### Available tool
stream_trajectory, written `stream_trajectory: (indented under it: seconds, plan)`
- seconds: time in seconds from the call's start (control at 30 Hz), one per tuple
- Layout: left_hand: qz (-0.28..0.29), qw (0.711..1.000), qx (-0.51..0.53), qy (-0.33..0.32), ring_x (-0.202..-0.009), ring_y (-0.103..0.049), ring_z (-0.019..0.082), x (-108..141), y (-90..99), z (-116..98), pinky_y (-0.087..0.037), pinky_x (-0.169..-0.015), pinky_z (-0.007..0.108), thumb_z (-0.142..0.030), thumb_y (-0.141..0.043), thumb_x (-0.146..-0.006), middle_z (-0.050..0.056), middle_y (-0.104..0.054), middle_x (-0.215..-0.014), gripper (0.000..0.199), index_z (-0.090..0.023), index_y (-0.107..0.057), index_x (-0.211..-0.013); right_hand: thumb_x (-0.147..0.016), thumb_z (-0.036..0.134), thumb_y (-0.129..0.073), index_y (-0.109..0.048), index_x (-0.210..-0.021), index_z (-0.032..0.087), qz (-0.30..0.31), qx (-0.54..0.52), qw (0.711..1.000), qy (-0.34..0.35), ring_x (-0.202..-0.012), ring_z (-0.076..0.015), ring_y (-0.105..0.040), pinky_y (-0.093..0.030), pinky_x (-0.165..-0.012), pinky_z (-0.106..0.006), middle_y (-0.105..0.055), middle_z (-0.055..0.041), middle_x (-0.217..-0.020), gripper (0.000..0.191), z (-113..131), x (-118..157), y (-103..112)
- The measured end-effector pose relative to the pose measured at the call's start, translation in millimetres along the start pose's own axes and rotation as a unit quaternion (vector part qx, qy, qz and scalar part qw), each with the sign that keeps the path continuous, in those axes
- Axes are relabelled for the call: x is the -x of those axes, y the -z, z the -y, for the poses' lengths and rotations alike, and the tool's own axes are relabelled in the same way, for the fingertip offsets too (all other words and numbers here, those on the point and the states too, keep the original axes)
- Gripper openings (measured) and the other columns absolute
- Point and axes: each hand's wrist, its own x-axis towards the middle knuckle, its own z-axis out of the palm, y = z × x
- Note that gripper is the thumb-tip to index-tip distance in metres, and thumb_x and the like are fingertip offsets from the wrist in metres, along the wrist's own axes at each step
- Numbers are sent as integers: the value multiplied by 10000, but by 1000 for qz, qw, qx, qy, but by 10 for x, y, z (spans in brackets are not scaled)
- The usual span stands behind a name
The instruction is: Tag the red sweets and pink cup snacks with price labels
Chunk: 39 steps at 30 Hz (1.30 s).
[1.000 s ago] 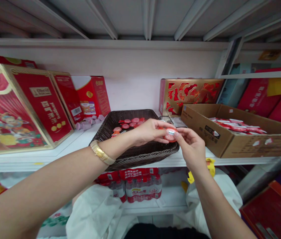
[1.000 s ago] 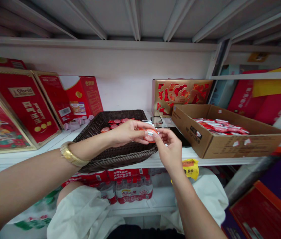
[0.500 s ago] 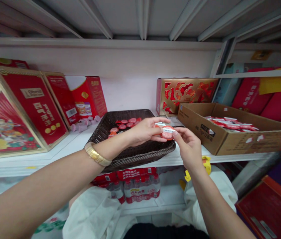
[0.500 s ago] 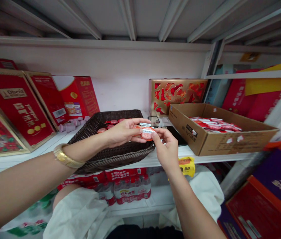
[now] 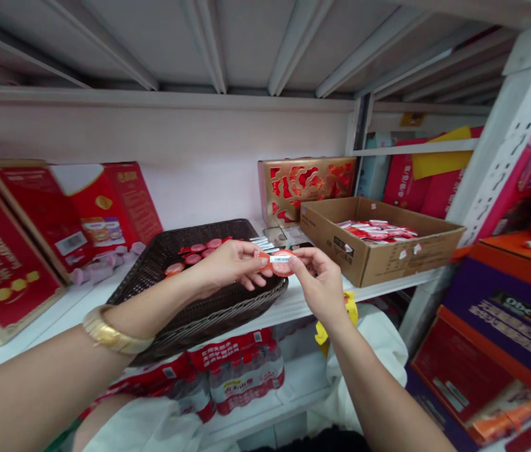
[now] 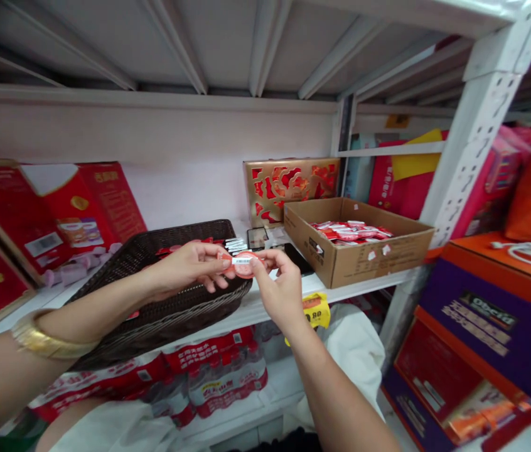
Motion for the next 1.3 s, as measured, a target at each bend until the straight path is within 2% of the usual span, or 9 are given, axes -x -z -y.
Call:
stream_trajectory:
  seconds: [0.27,0.43,0.57,0.67,0.77,0.9,1.1,1.2,1.3]
  plan:
    - [17,1000,26,2,-616,-645,97,-129,-314,-320,-509,-585,195,-229,-757,-718,52,-726,-765,200,-136,-699,-885,-807,363,-643,-697,-881,185,-48,16,998,30,-645,-155,-635,-497,-628,-284,-718,-31,-742,200,202,-113,508]
    - [53,995,76,-34,-668,-655,83,-615,-683,-707,-524,-678,203,-137,-688,-785,71,-726,-834,86,-127,-698,-870,-754,417,-684,-722,-878,157,-132,86,984,85,-633,-167,-623,-500,-635,-311,-718,-53,-748,291,266,-677,997]
    - [51,993,100,-31,-781,-689,139,-1068,-892,-982,-534,-826,300,-105,-652,-806,113,-709,-919,348,-98,-607,-1152,-717,449,-684,-712,-884,149,-176,163,968,76,-665,-188,-621,-511,-675,-357,-698,-64,-750,345,168,-1211,1483]
    - [-13,998,50,-24,-877,-687,210,-1227,-878,-1038,-533,-833,357,-129,-680,-773,171,-668,-1077,572,-102,-484,-1310,-671,424,-726,-704,-956,170,-221,281,928,100,-748,-194,-617,-501,-772,-391,-697,-74,-861,382,134,-1317,1719]
    - [-63,996,7,-59,-919,-673,226,-1162,-646,-991,-529,-827,356,-146,-651,-782,173,-634,-1153,545,-126,-492,-1303,-739,374,-669,-713,-937,164,-240,263,924,136,-720,-179,-608,-496,-731,-357,-700,-88,-861,291,219,-1139,1686]
    - [-142,975,-134,-102,-937,-651,207,-824,-49,-876,-507,-845,340,-235,-641,-810,119,-640,-1121,465,-171,-539,-1260,-802,339,-635,-722,-958,149,-228,212,935,168,-643,-174,-592,-471,-623,-327,-701,-101,-817,261,400,-795,1323]
    - [-202,946,-253,-10,-862,-642,202,-289,791,-472,-501,-808,336,-294,-711,-745,97,-674,-950,470,-148,-618,-1181,-801,331,-632,-726,-831,203,-73,245,945,206,-619,-162,-597,-473,-643,-305,-713,-48,-783,162,410,-582,664]
    - [-142,913,-363,116,-710,-626,181,-136,1015,-132,-509,-702,321,-266,-712,-707,84,-675,-790,408,-95,-678,-1076,-774,344,-634,-724,-796,206,17,281,945,166,-615,-167,-612,-468,-638,-295,-707,-32,-730,166,214,-582,418]
    - [-49,847,-478,229,-663,-606,160,-32,1132,170,-498,-660,278,-291,-698,-688,58,-689,-760,394,-117,-707,-1041,-758,363,-623,-728,-791,206,49,295,947,120,-620,-181,-631,-457,-625,-298,-711,-31,-709,192,-34,-602,251]
